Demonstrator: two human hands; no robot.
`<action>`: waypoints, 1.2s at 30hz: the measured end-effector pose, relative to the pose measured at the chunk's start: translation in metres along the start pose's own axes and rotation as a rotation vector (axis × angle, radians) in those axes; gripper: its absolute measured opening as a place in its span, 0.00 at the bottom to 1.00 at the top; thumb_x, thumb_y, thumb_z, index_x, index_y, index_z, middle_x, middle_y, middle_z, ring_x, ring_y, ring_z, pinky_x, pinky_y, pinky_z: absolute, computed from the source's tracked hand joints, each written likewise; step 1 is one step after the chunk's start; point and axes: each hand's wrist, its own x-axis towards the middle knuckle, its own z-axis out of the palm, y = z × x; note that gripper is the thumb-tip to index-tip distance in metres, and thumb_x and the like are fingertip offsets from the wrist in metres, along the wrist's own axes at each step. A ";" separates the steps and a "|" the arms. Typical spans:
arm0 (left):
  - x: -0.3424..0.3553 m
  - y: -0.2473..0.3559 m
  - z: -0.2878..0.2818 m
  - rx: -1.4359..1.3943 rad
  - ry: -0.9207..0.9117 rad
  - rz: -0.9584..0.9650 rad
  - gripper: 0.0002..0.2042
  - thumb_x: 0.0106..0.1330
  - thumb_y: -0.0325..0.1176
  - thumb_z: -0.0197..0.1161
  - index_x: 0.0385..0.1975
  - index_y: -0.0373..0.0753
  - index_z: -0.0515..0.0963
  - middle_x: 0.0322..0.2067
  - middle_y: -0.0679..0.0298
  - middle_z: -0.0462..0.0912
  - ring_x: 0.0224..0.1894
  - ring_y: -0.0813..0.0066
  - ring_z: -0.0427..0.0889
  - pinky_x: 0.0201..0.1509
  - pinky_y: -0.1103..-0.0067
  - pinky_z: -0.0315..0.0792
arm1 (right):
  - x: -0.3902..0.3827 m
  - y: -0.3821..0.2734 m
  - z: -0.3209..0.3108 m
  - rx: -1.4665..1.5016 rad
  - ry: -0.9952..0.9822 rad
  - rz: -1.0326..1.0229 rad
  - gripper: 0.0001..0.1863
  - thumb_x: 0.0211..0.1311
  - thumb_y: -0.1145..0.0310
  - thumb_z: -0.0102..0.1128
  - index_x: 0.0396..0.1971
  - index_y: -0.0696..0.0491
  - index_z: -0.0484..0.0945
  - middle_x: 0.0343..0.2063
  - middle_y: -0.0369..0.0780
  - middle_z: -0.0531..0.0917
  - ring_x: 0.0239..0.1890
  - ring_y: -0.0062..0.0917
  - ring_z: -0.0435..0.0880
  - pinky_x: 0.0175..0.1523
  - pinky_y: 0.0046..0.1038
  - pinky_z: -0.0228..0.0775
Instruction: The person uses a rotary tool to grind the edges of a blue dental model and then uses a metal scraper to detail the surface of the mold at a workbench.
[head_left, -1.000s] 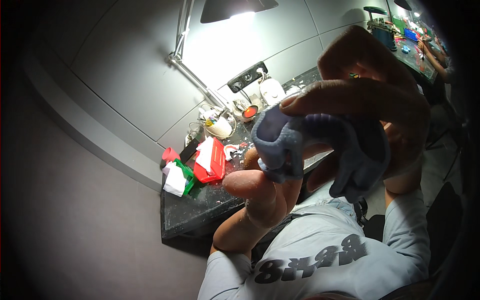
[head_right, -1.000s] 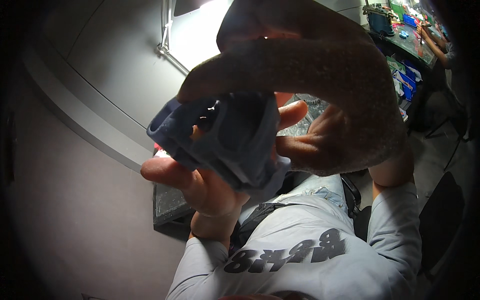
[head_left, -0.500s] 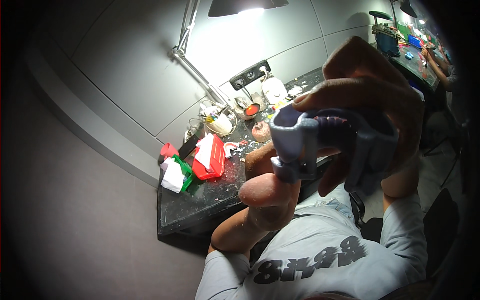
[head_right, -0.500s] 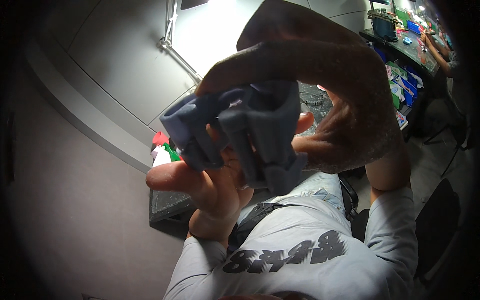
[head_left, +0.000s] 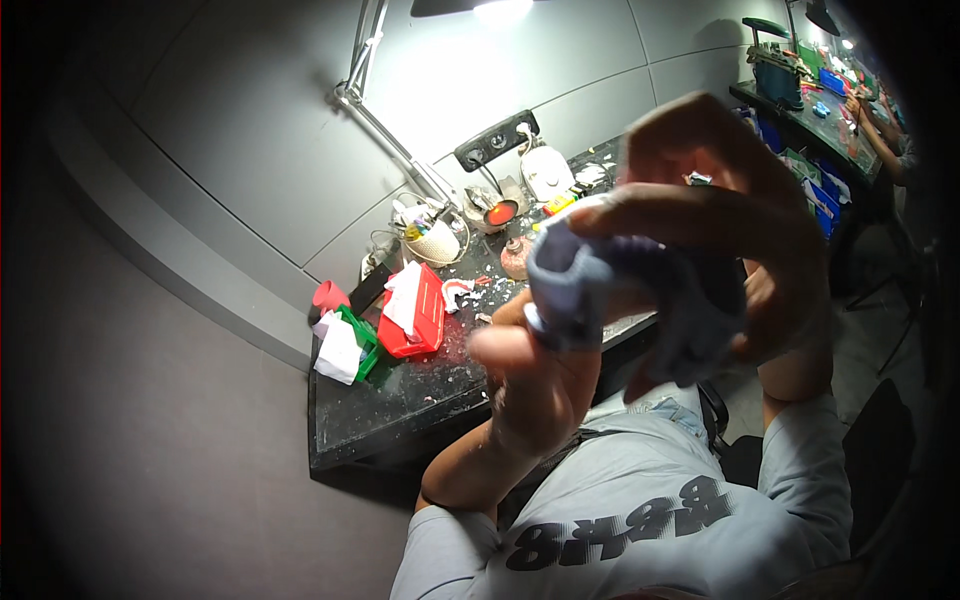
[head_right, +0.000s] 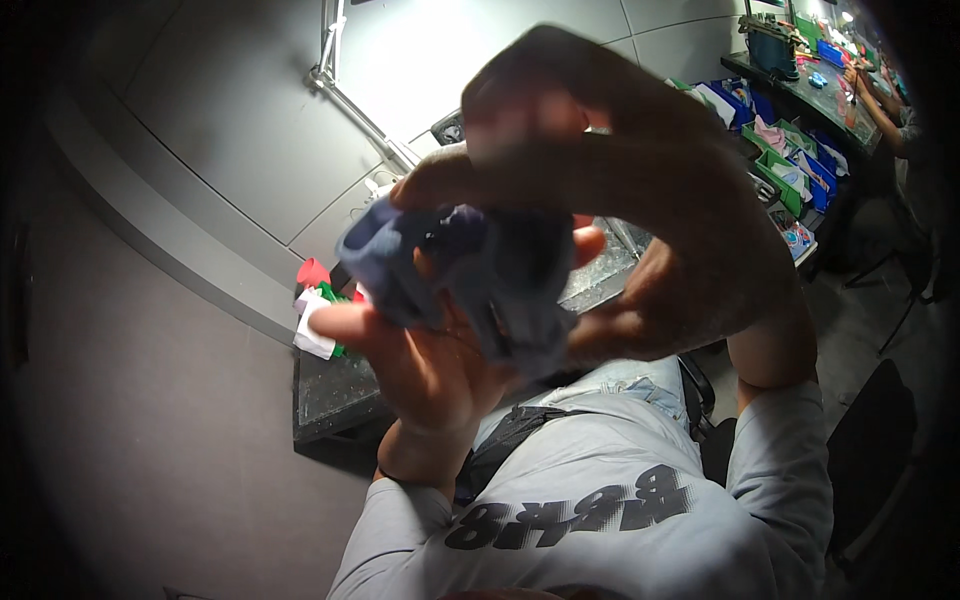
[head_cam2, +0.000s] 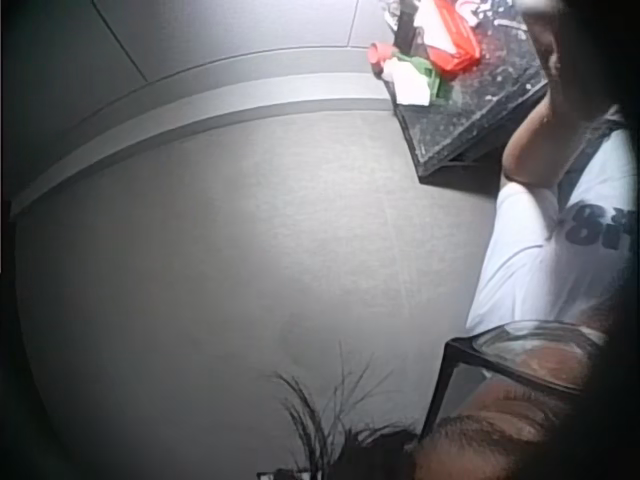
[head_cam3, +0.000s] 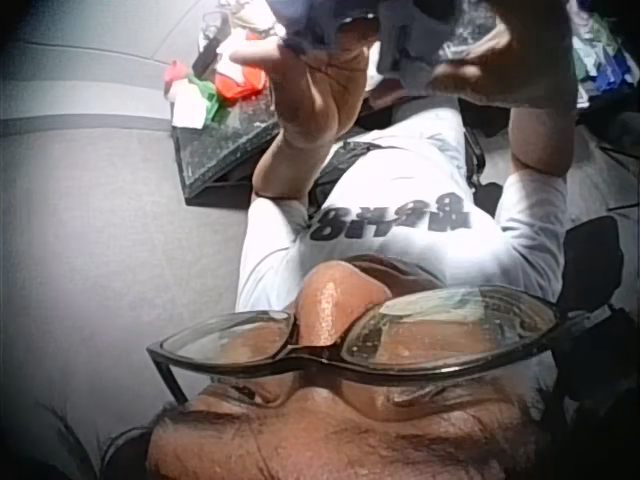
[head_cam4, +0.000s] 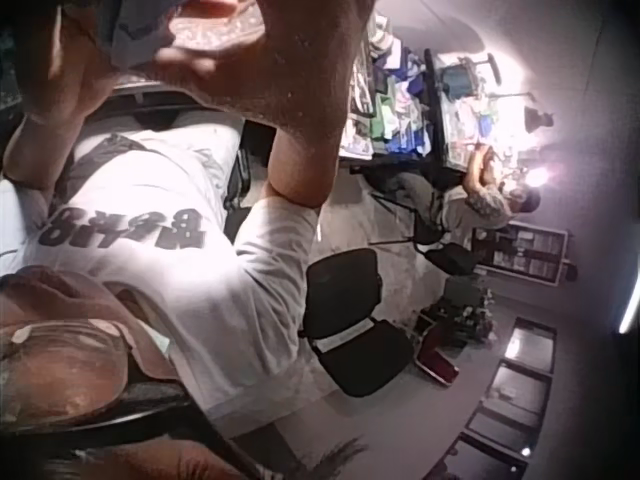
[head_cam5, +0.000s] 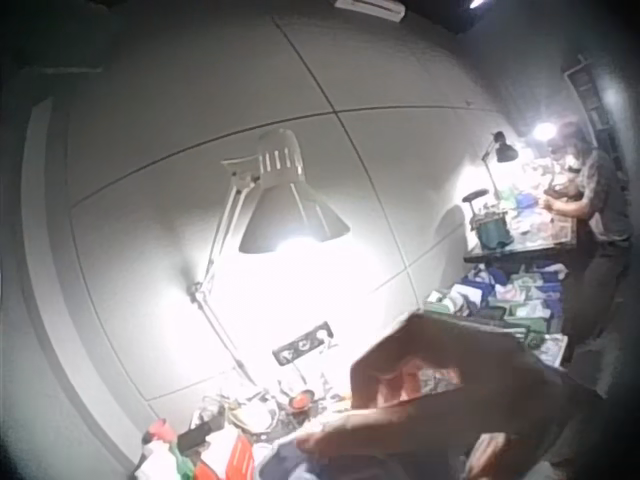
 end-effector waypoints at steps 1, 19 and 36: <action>0.002 -0.002 -0.008 0.005 -0.002 0.002 0.49 0.67 0.73 0.43 0.70 0.29 0.60 0.64 0.49 0.74 0.66 0.55 0.75 0.69 0.59 0.69 | -0.002 0.006 0.005 0.033 -0.008 -0.037 0.50 0.25 0.32 0.79 0.49 0.54 0.87 0.41 0.44 0.80 0.43 0.33 0.82 0.45 0.32 0.75; -0.072 -0.073 -0.146 -0.218 0.568 -0.267 0.36 0.80 0.58 0.37 0.61 0.24 0.71 0.38 0.50 0.83 0.41 0.59 0.82 0.49 0.64 0.76 | -0.180 0.082 0.198 0.008 -0.244 0.845 0.34 0.42 0.54 0.83 0.50 0.54 0.82 0.53 0.42 0.81 0.59 0.42 0.76 0.62 0.39 0.65; -0.064 -0.038 -0.098 0.093 0.406 -0.104 0.41 0.77 0.66 0.32 0.60 0.27 0.66 0.25 0.54 0.79 0.32 0.62 0.80 0.40 0.71 0.73 | -0.212 0.121 0.147 -0.488 -0.495 1.327 0.20 0.58 0.55 0.74 0.30 0.58 0.78 0.24 0.47 0.84 0.28 0.43 0.85 0.39 0.43 0.75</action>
